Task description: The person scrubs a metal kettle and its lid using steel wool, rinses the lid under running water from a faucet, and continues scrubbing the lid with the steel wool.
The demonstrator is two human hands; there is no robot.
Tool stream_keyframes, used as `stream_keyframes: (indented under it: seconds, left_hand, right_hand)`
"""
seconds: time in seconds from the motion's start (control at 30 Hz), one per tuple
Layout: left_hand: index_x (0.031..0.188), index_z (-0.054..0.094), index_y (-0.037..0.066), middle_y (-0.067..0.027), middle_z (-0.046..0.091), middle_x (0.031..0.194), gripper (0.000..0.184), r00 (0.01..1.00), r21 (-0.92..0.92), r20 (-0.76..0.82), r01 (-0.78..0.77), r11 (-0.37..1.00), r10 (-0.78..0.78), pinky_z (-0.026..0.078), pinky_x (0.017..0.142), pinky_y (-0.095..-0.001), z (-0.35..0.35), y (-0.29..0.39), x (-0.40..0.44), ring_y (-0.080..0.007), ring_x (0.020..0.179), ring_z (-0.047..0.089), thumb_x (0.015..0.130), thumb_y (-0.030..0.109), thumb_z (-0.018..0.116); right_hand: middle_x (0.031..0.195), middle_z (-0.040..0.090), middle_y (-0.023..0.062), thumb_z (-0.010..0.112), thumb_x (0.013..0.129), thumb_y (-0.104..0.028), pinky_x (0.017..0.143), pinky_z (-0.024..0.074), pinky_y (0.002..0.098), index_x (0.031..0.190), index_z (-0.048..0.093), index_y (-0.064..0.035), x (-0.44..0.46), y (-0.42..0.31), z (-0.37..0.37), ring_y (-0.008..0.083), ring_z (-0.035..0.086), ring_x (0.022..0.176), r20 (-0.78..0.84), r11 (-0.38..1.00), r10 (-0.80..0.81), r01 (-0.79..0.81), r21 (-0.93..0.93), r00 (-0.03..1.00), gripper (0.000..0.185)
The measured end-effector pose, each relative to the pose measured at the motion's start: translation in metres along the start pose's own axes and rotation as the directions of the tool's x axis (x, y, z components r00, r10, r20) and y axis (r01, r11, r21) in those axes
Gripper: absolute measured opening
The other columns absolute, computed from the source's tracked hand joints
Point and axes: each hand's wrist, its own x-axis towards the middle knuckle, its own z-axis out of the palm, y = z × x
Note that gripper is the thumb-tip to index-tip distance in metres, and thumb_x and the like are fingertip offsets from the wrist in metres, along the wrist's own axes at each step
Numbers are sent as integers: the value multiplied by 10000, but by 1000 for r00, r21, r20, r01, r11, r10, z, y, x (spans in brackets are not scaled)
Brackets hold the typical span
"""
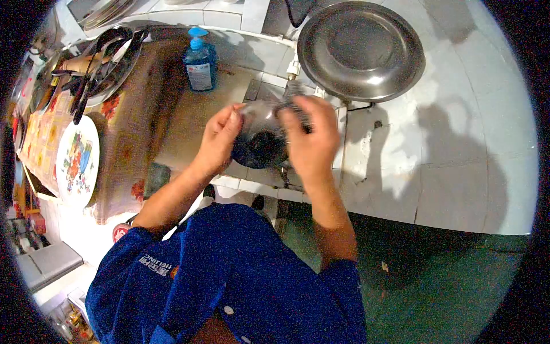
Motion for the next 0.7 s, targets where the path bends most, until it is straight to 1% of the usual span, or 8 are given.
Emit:
stream_keyframes:
  seconds: [0.07, 0.1, 0.2, 0.33, 0.4, 0.53, 0.63, 0.7]
  left_hand:
    - [1006, 578, 23, 30, 517, 825, 395, 1000, 167, 4, -29, 986, 29, 385, 676, -215, -2, -9, 2, -61, 756, 434, 995, 393, 442]
    - [971, 572, 27, 35, 498, 800, 393, 999, 186, -32, -29, 982, 36, 376, 660, -218, -3, -14, 1, -61, 740, 416, 1000, 391, 426]
    - [888, 555, 36, 40, 467, 751, 406, 986, 293, -157, 0, 956, 48, 368, 637, -230, 1, -8, -3, -66, 710, 392, 1013, 379, 377]
    - [856, 553, 10, 23, 477, 766, 431, 982, 225, -184, 8, 974, 35, 362, 623, -248, -3, -2, -4, -76, 714, 399, 1015, 369, 375]
    - [874, 564, -4, 14, 498, 786, 438, 973, 213, -232, 59, 975, -8, 370, 632, -245, -5, -3, 2, -79, 732, 417, 1011, 373, 390]
    - [880, 569, -1, 16, 479, 776, 442, 980, 265, -197, 84, 961, -31, 354, 622, -240, -12, -11, -4, -75, 728, 397, 1005, 390, 405]
    - [966, 605, -9, -56, 601, 884, 479, 970, 257, -227, 148, 955, -89, 441, 785, -276, -8, -7, 7, -125, 839, 537, 994, 428, 412]
    - [983, 609, -23, -44, 606, 858, 468, 915, -157, -339, 175, 972, -220, 468, 703, -276, -1, 2, 11, -110, 787, 546, 990, 409, 429]
  right_hand:
    - [914, 601, 123, 767, 718, -157, 763, 474, 378, 970, 645, -34, 3, -16, 10, 291, 580, 855, 250, 863, -454, 492, -116, 855, 306]
    - [908, 598, 115, 776, 685, -194, 756, 471, 393, 926, 661, -62, 9, -22, 13, 303, 571, 868, 302, 839, -511, 543, -29, 805, 297]
    - [909, 590, 109, 765, 697, -191, 772, 464, 397, 870, 668, -82, 25, 11, 17, 296, 569, 870, 243, 955, -269, 292, -62, 932, 226]
    - [902, 598, 124, 729, 732, -160, 790, 452, 419, 850, 660, -57, 14, -4, 23, 321, 554, 876, 407, 830, -516, 557, 22, 754, 171]
    - [913, 596, 133, 722, 740, -157, 799, 450, 422, 847, 658, -53, 29, 15, 21, 316, 556, 893, 292, 962, -241, 268, -57, 925, 163]
    - [993, 615, 126, 686, 798, -130, 828, 451, 374, 921, 656, -15, 15, 4, 12, 290, 569, 944, 427, 891, -429, 452, 53, 796, 171]
    - [1025, 610, 136, 674, 824, -134, 854, 438, 361, 927, 655, -12, 7, 25, 9, 300, 557, 966, 340, 967, -230, 253, -24, 912, 161]
    - [1032, 608, 142, 669, 828, -133, 863, 436, 363, 931, 655, -8, -11, 27, 8, 301, 555, 976, 296, 966, -234, 256, -39, 926, 163]
